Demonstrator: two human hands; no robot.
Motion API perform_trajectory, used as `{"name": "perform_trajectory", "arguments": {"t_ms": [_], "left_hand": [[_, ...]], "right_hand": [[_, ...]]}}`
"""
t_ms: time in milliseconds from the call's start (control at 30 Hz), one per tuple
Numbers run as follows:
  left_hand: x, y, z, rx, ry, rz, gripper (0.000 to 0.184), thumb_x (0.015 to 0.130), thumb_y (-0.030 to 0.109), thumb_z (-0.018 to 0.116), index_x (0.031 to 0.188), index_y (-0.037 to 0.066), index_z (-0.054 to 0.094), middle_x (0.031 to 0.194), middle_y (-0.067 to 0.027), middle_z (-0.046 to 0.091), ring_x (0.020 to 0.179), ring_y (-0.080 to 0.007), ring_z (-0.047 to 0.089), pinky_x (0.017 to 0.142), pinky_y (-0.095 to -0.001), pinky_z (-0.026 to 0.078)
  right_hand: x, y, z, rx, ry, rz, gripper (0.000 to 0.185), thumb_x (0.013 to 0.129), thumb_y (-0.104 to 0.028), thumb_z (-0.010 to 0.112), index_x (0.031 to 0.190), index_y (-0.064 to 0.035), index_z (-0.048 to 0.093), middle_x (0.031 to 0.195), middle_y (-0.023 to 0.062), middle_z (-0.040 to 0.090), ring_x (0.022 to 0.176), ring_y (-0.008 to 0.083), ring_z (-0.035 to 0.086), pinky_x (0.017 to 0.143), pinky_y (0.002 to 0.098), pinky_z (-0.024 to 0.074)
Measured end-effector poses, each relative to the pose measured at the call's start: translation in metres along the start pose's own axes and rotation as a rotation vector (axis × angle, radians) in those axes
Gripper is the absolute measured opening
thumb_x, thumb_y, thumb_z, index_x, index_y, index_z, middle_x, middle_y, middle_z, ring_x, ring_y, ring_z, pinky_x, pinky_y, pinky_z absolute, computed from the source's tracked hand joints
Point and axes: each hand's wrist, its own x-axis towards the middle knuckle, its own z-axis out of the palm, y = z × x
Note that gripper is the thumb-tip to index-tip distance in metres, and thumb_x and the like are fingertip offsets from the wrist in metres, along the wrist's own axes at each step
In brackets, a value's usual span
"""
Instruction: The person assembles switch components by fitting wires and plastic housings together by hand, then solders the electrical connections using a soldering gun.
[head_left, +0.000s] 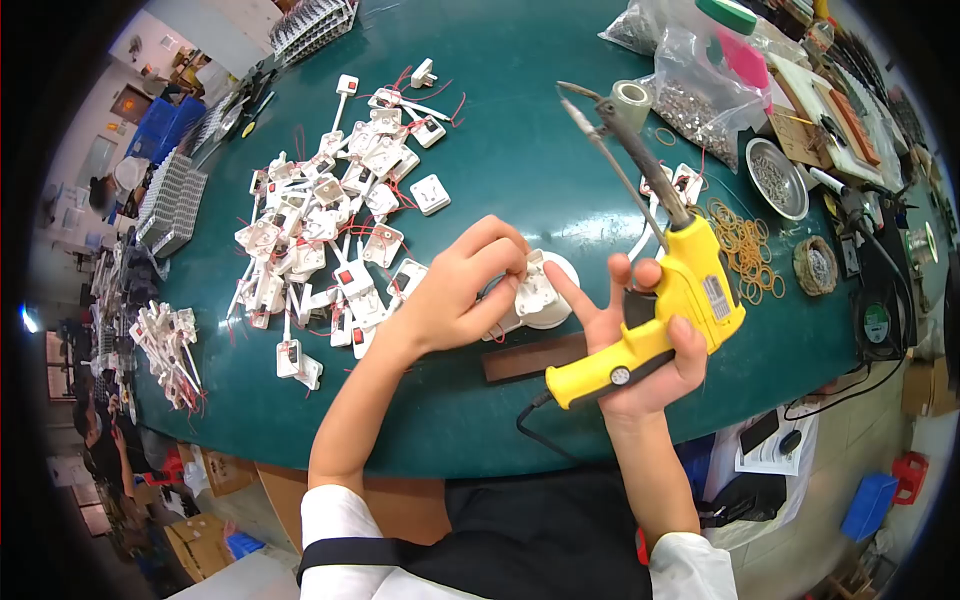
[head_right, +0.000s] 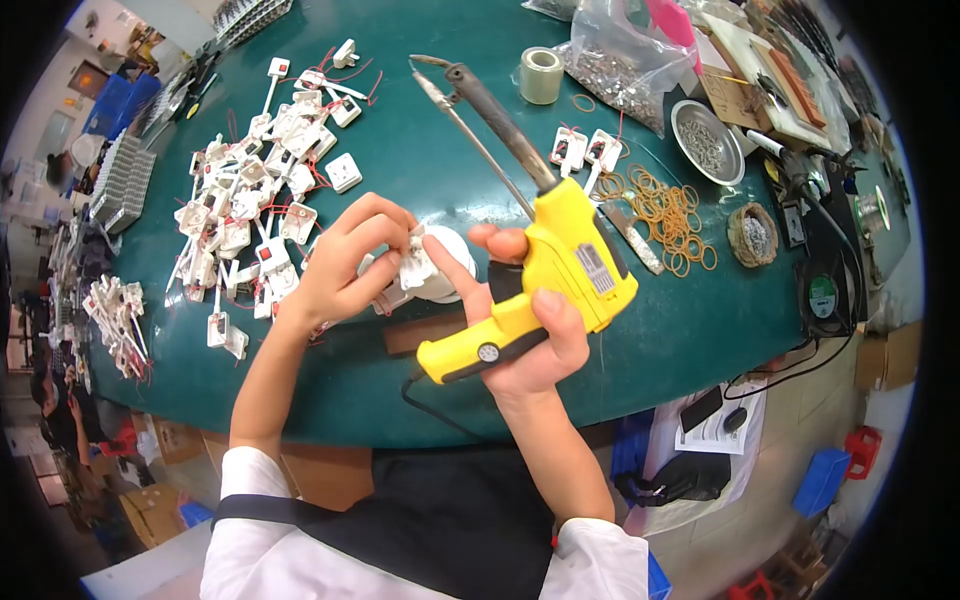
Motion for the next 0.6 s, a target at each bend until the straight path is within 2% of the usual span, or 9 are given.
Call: {"name": "perform_trajectory", "arguments": {"t_ms": [33,100,167,233,300,333,467,533,600], "left_hand": [[-0.003,0.003,0.002,-0.054,0.069,-0.102,0.006,0.075,0.000,0.051,0.080,0.002,0.050,0.087,-0.0108,0.052,0.085,-0.0269,0.053,0.075,-0.0345,0.044],[-0.006,0.003,0.004,-0.054,0.107,-0.096,0.004,0.079,0.000,0.051,0.082,0.001,0.052,0.088,-0.0113,0.053,0.085,-0.0264,0.054,0.075,-0.0341,0.045],[-0.007,0.003,0.005,-0.069,0.190,-0.122,0.005,0.079,0.000,0.053,0.084,0.001,0.054,0.088,-0.0110,0.053,0.082,-0.0263,0.055,0.074,-0.0337,0.045],[-0.007,0.001,0.007,-0.095,0.201,-0.127,0.006,0.080,0.001,0.054,0.086,0.001,0.056,0.089,-0.0109,0.054,0.080,-0.0263,0.055,0.071,-0.0336,0.046],[-0.003,0.008,0.007,-0.005,0.232,-0.304,0.006,0.081,0.002,0.055,0.087,0.002,0.057,0.090,-0.0106,0.054,0.081,-0.0259,0.056,0.069,-0.0335,0.045],[-0.003,0.011,0.007,0.003,0.214,-0.362,0.008,0.082,0.002,0.055,0.089,0.000,0.056,0.094,-0.0105,0.054,0.086,-0.0220,0.056,0.074,-0.0308,0.045],[-0.011,0.017,0.019,0.179,0.248,-0.307,0.008,0.083,0.004,0.056,0.090,0.001,0.057,0.096,-0.0118,0.054,0.085,-0.0240,0.056,0.073,-0.0317,0.045],[-0.016,0.022,0.026,0.212,0.291,-0.302,0.007,0.080,0.008,0.060,0.088,0.006,0.059,0.092,-0.0105,0.054,0.082,-0.0283,0.054,0.076,-0.0377,0.042],[-0.019,0.024,0.032,0.274,0.287,-0.265,0.010,0.081,0.009,0.061,0.091,0.007,0.060,0.093,-0.0107,0.054,0.084,-0.0288,0.054,0.077,-0.0389,0.041]], "right_hand": [[-0.001,0.000,-0.002,0.013,-0.018,-0.013,0.052,0.072,-0.018,0.053,0.122,-0.0053,0.045,0.103,0.0108,0.059,0.111,0.0247,0.050,0.099,0.0693,0.0240],[-0.001,-0.001,-0.003,0.034,-0.026,-0.010,0.052,0.073,-0.018,0.053,0.123,-0.0058,0.044,0.103,0.0103,0.060,0.112,0.0241,0.050,0.100,0.0693,0.0233],[-0.002,-0.002,-0.004,-0.054,-0.057,0.006,0.051,0.076,-0.022,0.053,0.126,-0.0161,0.046,0.105,0.0029,0.060,0.112,0.0194,0.050,0.099,0.0744,0.0138],[-0.004,0.000,-0.002,-0.060,-0.052,0.012,0.050,0.076,-0.022,0.053,0.125,-0.0162,0.046,0.105,0.0030,0.060,0.112,0.0194,0.050,0.099,0.0746,0.0138],[-0.007,0.002,-0.001,-0.064,-0.050,0.015,0.050,0.076,-0.022,0.053,0.125,-0.0163,0.047,0.105,0.0030,0.060,0.112,0.0195,0.050,0.099,0.0749,0.0138],[-0.008,0.003,-0.001,-0.081,-0.039,0.012,0.049,0.076,-0.021,0.053,0.125,-0.0161,0.047,0.105,0.0030,0.060,0.112,0.0195,0.050,0.098,0.0749,0.0142],[-0.010,0.000,-0.002,-0.096,-0.024,0.005,0.050,0.075,-0.021,0.054,0.125,-0.0159,0.046,0.104,0.0037,0.060,0.117,0.0206,0.046,0.098,0.0748,0.0154],[-0.012,-0.002,-0.004,-0.134,-0.022,-0.005,0.052,0.075,-0.022,0.054,0.126,-0.0160,0.045,0.105,0.0043,0.060,0.120,0.0215,0.043,0.098,0.0745,0.0156],[-0.013,-0.004,-0.007,-0.196,-0.046,-0.011,0.055,0.074,-0.022,0.056,0.128,-0.0161,0.042,0.106,0.0055,0.059,0.124,0.0228,0.039,0.099,0.0737,0.0158]]}}
